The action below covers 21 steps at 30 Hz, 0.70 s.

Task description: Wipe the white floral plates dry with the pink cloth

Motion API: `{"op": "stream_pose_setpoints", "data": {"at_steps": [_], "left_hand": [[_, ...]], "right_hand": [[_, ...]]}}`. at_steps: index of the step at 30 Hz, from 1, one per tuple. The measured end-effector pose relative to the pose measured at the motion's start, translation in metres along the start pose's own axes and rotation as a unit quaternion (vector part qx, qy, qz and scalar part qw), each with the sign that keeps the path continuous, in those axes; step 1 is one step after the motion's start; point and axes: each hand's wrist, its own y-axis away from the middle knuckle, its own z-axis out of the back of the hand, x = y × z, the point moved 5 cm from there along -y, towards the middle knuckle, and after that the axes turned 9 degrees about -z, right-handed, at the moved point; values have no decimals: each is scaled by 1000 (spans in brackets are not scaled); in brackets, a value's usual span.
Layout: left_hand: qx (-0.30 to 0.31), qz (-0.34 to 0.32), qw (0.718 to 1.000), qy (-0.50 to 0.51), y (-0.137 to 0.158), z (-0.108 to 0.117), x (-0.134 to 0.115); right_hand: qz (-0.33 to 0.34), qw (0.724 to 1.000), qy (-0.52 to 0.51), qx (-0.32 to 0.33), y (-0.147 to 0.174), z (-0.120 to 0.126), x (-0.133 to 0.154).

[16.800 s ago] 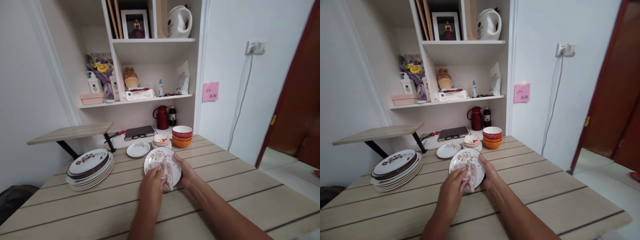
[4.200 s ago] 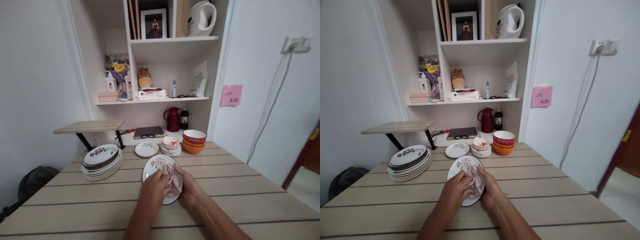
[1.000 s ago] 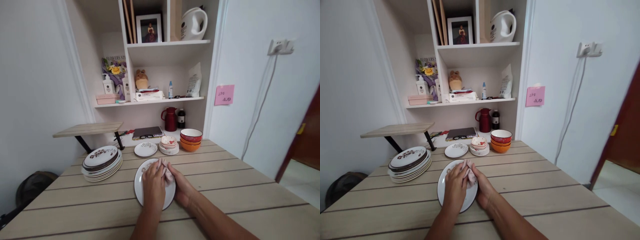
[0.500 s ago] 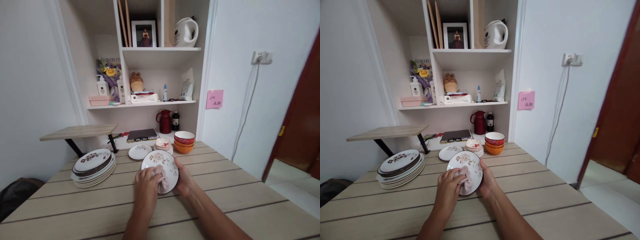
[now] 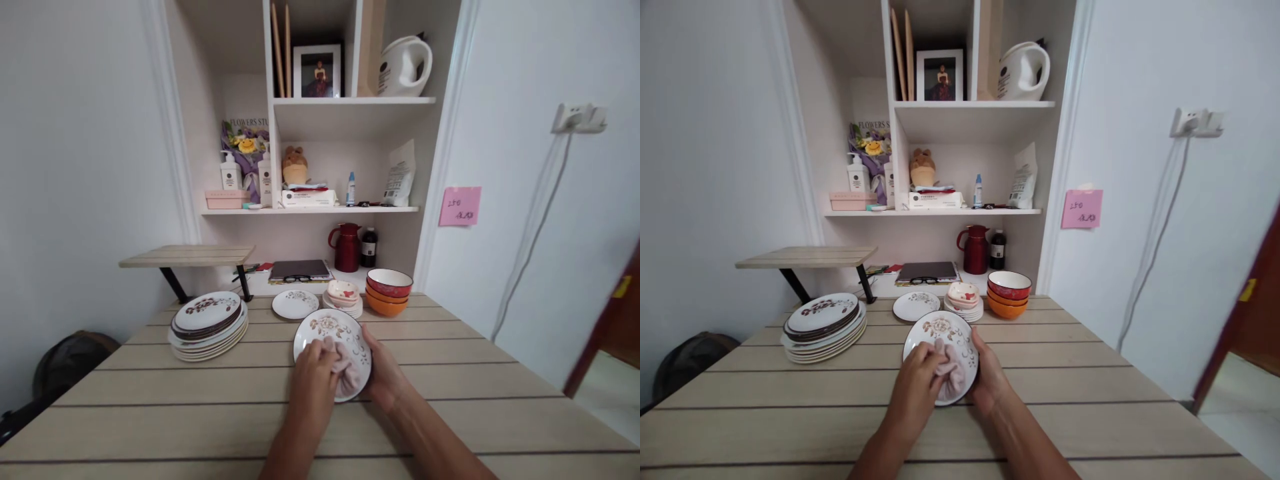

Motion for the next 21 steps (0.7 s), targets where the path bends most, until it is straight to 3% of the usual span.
{"op": "stream_pose_setpoints", "data": {"at_steps": [5,9,13,15,18,21], "left_hand": [[-87,-38,996,-7,-1,10,-3],[-137,67,983,-101,4,30,19],[-116,138,970,-160,5,34,34],[-94,116,975,-162,3,27,27],[-69,5,990,-124,-1,7,-1],[-91,-113,987,-72,2,-6,-27]], "right_hand": [[-28,999,24,5,0,-12,-25],[-41,999,23,2,-2,-17,-36],[-9,999,-3,-49,-6,-6,-21],[22,998,-18,-63,-4,-1,-8],[62,996,-39,-45,2,0,8],[0,999,-46,-1,7,-7,4]]}}
